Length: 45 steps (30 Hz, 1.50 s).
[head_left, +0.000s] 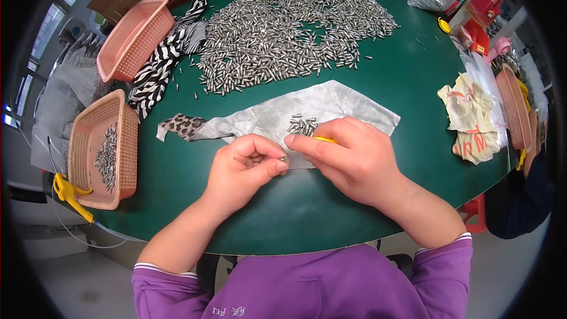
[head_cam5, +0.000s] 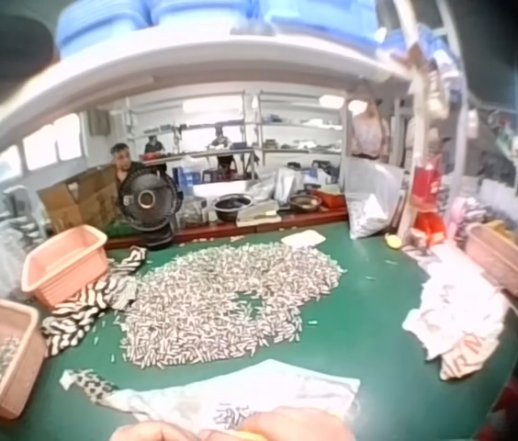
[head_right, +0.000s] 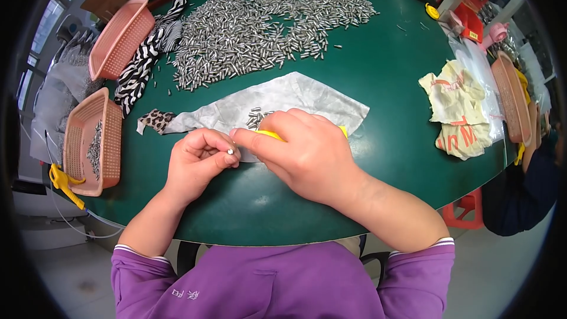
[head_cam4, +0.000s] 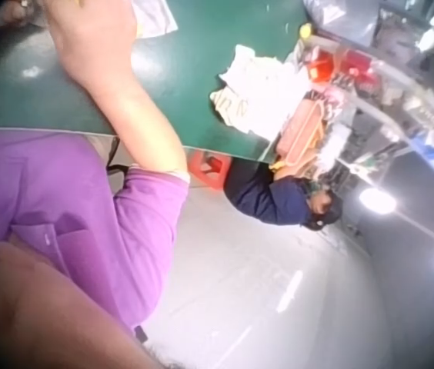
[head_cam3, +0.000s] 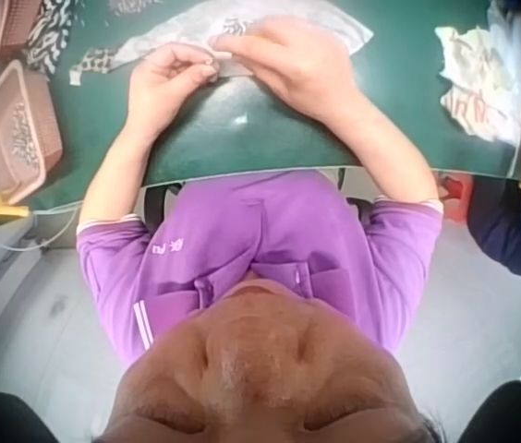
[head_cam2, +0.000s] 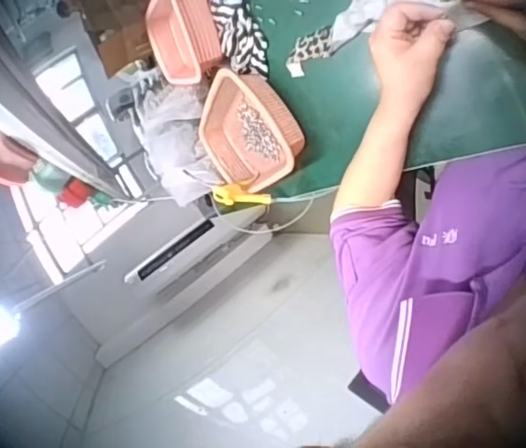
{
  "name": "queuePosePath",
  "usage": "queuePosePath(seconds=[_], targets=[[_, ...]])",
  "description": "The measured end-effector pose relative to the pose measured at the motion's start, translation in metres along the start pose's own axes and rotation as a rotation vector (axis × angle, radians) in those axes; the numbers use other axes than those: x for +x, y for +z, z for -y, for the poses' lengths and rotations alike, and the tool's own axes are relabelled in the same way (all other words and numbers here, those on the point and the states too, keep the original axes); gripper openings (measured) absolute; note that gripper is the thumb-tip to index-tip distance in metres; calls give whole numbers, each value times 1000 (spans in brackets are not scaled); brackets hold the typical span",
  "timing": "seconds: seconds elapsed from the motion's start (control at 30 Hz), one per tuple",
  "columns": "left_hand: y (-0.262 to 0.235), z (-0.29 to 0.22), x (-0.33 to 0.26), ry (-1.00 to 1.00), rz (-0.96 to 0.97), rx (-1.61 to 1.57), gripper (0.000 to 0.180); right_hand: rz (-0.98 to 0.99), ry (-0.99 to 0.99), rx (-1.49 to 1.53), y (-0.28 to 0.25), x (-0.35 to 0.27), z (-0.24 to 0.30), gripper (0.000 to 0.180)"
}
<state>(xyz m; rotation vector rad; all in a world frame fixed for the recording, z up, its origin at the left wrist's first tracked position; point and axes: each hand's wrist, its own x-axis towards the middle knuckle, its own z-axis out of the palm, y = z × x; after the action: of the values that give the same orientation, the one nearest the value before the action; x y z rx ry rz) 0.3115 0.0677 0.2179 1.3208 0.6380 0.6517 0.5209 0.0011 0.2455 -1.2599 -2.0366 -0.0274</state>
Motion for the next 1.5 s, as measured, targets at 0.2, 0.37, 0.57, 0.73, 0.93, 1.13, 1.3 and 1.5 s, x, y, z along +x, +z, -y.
queuePosePath(seconds=[0.2,0.37,0.57,0.73,0.93,1.13,1.3,1.5], targets=[[1,0,1,26,-42,-67,12,45,92,227,0,-2,4,32],[0,3,1,65,-39,-67,12,84,117,270,1,-2,4,31],[0,2,2,49,-24,-57,11,58,43,127,0,-1,3,33],[2,1,0,4,7,-63,10,-18,11,-24,-3,1,-2,34],[2,1,1,24,-56,-61,12,46,104,265,0,-2,3,29],[2,2,2,65,-52,-54,12,43,90,247,2,-4,3,30],[5,-2,0,-18,-31,-66,12,52,-8,23,-3,1,5,32],[-1,3,2,-6,-8,-75,11,-46,5,-26,-2,-1,-6,30]])
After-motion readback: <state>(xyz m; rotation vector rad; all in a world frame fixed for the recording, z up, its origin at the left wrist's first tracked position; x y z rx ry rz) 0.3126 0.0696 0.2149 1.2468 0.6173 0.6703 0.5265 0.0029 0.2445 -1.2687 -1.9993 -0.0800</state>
